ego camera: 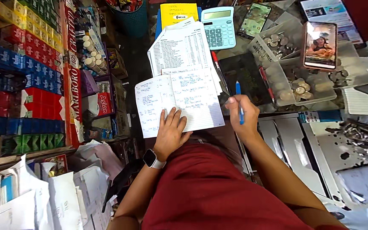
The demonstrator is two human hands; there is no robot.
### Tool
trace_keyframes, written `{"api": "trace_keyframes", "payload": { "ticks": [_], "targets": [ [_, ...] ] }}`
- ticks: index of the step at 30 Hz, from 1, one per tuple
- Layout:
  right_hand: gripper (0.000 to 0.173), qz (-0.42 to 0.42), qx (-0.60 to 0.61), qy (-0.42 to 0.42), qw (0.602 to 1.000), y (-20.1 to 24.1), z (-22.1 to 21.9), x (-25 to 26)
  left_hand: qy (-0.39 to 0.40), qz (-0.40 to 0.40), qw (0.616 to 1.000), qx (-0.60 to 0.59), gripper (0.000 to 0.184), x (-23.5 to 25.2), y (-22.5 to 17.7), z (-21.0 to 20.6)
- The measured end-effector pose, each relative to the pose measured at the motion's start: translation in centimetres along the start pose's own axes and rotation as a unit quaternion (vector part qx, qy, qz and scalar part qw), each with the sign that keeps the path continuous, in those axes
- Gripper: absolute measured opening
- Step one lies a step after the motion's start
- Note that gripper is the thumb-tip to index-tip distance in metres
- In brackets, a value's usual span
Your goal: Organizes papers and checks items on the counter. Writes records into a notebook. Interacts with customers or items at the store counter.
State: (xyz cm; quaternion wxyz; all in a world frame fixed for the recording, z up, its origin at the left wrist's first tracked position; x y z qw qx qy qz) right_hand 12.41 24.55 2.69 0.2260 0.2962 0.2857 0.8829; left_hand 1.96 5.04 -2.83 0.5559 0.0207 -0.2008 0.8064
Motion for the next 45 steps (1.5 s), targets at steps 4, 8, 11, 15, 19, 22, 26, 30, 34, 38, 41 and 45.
{"api": "trace_keyframes", "payload": {
  "ticks": [4, 8, 11, 15, 19, 22, 26, 30, 34, 38, 41, 45],
  "targets": [
    [0.050, -0.072, 0.247, 0.048, 0.965, 0.0, -1.3, 2.1, 0.001, 0.008, 1.000, -0.010, 0.052, 0.1, 0.8, -0.3],
    [0.026, -0.150, 0.416, 0.071, 0.894, 0.2, -4.0, 2.9, 0.003, 0.020, 1.000, -0.013, 0.053, 0.2, 1.2, -0.5],
    [0.015, -0.178, 0.424, 0.053, 0.886, 0.1, -5.9, 2.8, -0.008, 0.019, 1.000, -0.008, 0.053, 0.2, 1.2, -0.5],
    [0.025, -0.191, 0.443, 0.059, 0.874, 0.3, -8.2, 2.7, -0.011, 0.020, 1.000, -0.009, 0.053, 0.2, 1.1, -0.4],
    [0.021, -0.166, 0.439, 0.063, 0.881, -0.4, -9.5, 2.7, -0.010, 0.021, 1.000, -0.011, 0.054, 0.3, 1.3, -0.4],
    [0.017, -0.148, 0.445, 0.056, 0.881, -0.8, -9.7, 2.7, -0.005, 0.021, 1.000, -0.013, 0.054, 0.4, 1.5, -0.5],
    [0.017, -0.091, 0.348, 0.077, 0.930, 0.8, -9.5, 3.2, 0.006, 0.015, 1.000, -0.017, 0.050, 0.4, 1.5, -0.4],
    [0.024, 0.092, 0.174, 0.108, 0.974, 4.6, -11.1, 8.5, 0.000, 0.006, 1.000, -0.024, 0.045, 0.3, 1.5, -0.2],
    [0.019, 0.174, 0.142, 0.187, 0.956, 6.6, -17.1, 13.8, 0.008, 0.015, 0.999, -0.032, 0.045, 0.1, 1.1, -0.1],
    [0.018, 0.196, 0.160, 0.209, 0.944, 7.8, -20.6, 15.3, 0.015, 0.031, 0.999, -0.034, 0.045, -0.4, 1.0, 0.3],
    [0.020, 0.174, 0.157, 0.217, 0.948, 8.1, -20.3, 14.8, 0.014, 0.033, 0.999, -0.033, 0.045, -0.9, 0.8, 0.4],
    [0.019, 0.178, 0.168, 0.206, 0.948, 7.8, -19.2, 13.7, 0.024, 0.025, 0.999, -0.025, 0.047, -1.2, 0.3, 0.2]
  ]
}}
Point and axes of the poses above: each hand's wrist, its own x-axis towards the middle knuckle, its own z-axis out of the back of the hand, y = z × x, the point moved 9 cm from there along x, towards the middle knuckle, and after that the axes turned 2 degrees about y, right-handed, at the moved point
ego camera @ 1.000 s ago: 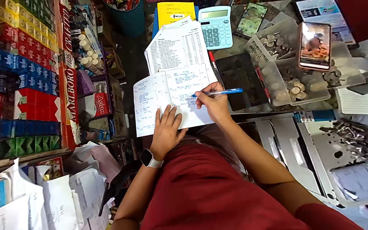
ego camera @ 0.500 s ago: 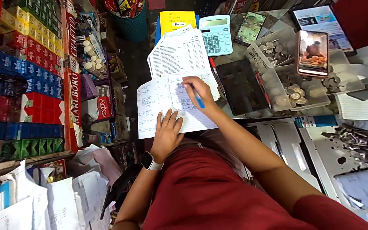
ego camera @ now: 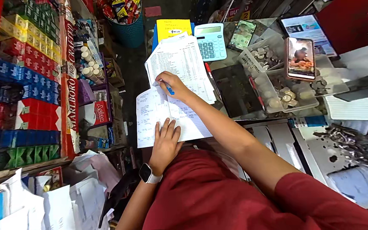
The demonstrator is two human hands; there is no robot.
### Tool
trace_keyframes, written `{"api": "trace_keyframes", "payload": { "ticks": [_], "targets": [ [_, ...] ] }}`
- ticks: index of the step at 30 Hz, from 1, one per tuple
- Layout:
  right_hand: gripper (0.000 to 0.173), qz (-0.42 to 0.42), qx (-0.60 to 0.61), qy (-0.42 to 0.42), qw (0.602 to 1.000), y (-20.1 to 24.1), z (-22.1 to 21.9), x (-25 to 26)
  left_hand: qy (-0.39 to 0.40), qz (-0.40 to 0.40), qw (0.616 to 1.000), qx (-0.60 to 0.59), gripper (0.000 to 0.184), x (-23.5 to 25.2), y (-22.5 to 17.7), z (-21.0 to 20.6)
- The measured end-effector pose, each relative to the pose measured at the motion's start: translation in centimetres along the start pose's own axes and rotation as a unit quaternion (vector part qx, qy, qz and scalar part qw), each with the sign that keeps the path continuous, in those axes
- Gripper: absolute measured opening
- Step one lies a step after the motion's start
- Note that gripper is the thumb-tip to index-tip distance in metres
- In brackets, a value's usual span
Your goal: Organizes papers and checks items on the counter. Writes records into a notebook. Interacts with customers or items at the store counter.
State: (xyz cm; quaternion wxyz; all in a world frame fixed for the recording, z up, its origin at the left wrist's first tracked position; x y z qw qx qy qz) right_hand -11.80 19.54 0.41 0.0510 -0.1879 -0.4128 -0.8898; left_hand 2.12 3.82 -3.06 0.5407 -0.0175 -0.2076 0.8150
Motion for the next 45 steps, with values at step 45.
{"api": "trace_keyframes", "payload": {
  "ticks": [45],
  "targets": [
    [0.027, -0.164, 0.166, -0.163, 0.959, 0.6, 3.3, -13.4, 0.003, 0.027, 0.999, -0.027, 0.041, 2.0, 1.3, -0.3]
  ]
}}
Point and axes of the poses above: each hand's wrist, its own x-axis towards the middle knuckle, its own z-axis out of the back of the hand, y = z × x, the point moved 9 cm from there along x, towards the middle knuckle, and after that the axes turned 2 degrees about y, right-handed, at the moved point
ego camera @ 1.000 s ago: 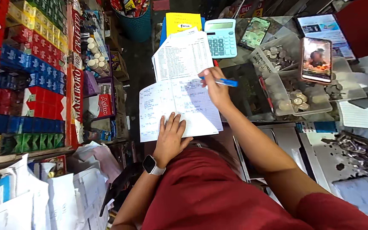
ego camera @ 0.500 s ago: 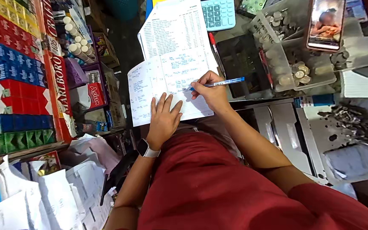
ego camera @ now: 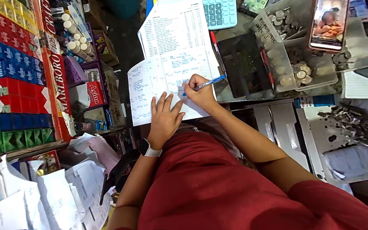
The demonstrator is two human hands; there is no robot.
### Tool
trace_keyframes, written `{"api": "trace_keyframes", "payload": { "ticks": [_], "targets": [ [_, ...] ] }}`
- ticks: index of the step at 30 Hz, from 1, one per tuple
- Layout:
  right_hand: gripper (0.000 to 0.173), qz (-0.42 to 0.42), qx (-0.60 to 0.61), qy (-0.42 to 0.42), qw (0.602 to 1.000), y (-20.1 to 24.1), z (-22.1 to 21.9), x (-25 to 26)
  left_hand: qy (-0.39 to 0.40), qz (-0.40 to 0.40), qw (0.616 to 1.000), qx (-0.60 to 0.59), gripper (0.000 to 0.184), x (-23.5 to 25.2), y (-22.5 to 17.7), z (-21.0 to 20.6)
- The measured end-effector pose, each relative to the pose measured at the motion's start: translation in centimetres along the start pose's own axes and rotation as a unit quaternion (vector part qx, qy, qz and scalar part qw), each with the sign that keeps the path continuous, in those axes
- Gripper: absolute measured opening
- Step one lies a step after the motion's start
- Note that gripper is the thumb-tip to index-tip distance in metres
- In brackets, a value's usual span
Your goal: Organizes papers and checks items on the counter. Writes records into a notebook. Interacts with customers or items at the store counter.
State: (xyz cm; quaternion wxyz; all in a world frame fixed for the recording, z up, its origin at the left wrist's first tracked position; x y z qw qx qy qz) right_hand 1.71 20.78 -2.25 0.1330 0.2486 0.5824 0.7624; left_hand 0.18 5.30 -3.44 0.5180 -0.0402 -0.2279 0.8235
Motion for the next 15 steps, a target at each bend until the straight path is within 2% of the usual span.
{"api": "trace_keyframes", "payload": {
  "ticks": [15],
  "targets": [
    [0.028, 0.034, -0.033, 0.009, 0.999, 0.47, -0.28, -0.23, -0.001, -0.004, 1.000, -0.003, 0.042, -0.02, 0.03, 0.02]
  ]
}}
Point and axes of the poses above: each hand's wrist, its own x-axis towards the middle knuckle, its own z-axis out of the back of the hand, y = z × x, the point moved 9 cm from there along x, towards the middle knuckle, and after that the axes turned 2 degrees about y, right-handed, at the moved point
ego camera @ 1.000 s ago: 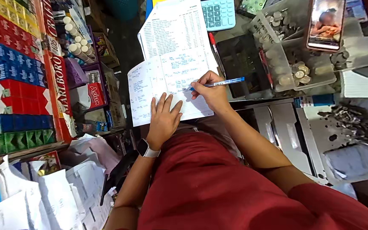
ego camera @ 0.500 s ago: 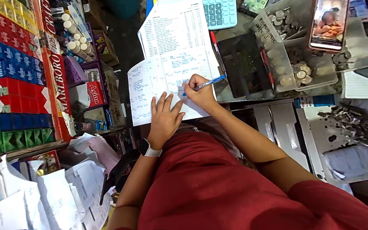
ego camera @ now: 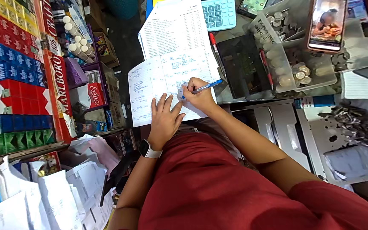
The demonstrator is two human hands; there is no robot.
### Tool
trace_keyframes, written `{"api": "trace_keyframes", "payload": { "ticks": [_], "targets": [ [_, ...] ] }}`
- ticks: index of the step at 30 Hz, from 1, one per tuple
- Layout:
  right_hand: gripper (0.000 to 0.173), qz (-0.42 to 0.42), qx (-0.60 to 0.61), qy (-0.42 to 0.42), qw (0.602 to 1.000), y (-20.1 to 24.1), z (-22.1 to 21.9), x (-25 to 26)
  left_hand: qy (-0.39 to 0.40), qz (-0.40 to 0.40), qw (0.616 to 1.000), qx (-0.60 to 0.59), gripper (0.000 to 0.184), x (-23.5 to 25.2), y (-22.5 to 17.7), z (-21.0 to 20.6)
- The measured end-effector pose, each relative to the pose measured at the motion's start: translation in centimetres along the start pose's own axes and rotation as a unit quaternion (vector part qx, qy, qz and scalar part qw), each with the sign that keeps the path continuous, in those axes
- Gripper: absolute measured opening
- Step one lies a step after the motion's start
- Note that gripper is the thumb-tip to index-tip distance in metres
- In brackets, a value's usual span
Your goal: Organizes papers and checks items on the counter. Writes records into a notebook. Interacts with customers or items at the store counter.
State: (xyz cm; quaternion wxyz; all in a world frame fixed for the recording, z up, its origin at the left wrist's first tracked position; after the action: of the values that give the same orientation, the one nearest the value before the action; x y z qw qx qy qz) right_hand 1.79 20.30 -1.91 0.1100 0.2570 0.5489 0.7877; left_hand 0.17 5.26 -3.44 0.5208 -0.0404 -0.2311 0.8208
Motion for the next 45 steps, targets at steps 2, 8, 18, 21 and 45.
{"api": "trace_keyframes", "payload": {
  "ticks": [2, 8, 18, 21, 45],
  "targets": [
    [0.028, -0.002, 0.005, -0.010, 1.000, 0.0, 0.2, 0.0, -0.003, -0.002, 1.000, 0.001, 0.042, 0.0, 0.0, 0.0],
    [0.027, 0.024, -0.025, -0.016, 0.999, 0.6, 0.2, 0.0, -0.008, -0.002, 1.000, -0.001, 0.041, -0.1, 0.0, 0.0],
    [0.028, 0.022, -0.028, -0.013, 0.999, 0.7, 0.2, 0.2, -0.007, -0.003, 1.000, 0.001, 0.042, -0.1, 0.0, 0.0],
    [0.027, 0.028, -0.040, -0.014, 0.999, 0.9, 0.3, 0.1, -0.007, -0.004, 1.000, -0.005, 0.042, 0.0, 0.0, 0.1],
    [0.029, 0.025, -0.049, -0.020, 0.998, 0.8, 0.7, -0.1, -0.009, -0.006, 1.000, 0.007, 0.042, -0.1, 0.0, 0.0]
  ]
}}
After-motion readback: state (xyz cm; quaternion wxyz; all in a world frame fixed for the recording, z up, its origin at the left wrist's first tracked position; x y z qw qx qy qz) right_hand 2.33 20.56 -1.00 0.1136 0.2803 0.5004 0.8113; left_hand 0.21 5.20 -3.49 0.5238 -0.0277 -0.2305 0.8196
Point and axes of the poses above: each hand's wrist, its own x-axis towards the middle knuckle, its own z-axis out of the back of the hand, y = z × x, the point moved 9 cm from there along x, towards the middle knuckle, and after that the axes turned 2 degrees about y, right-handed, at the moved point
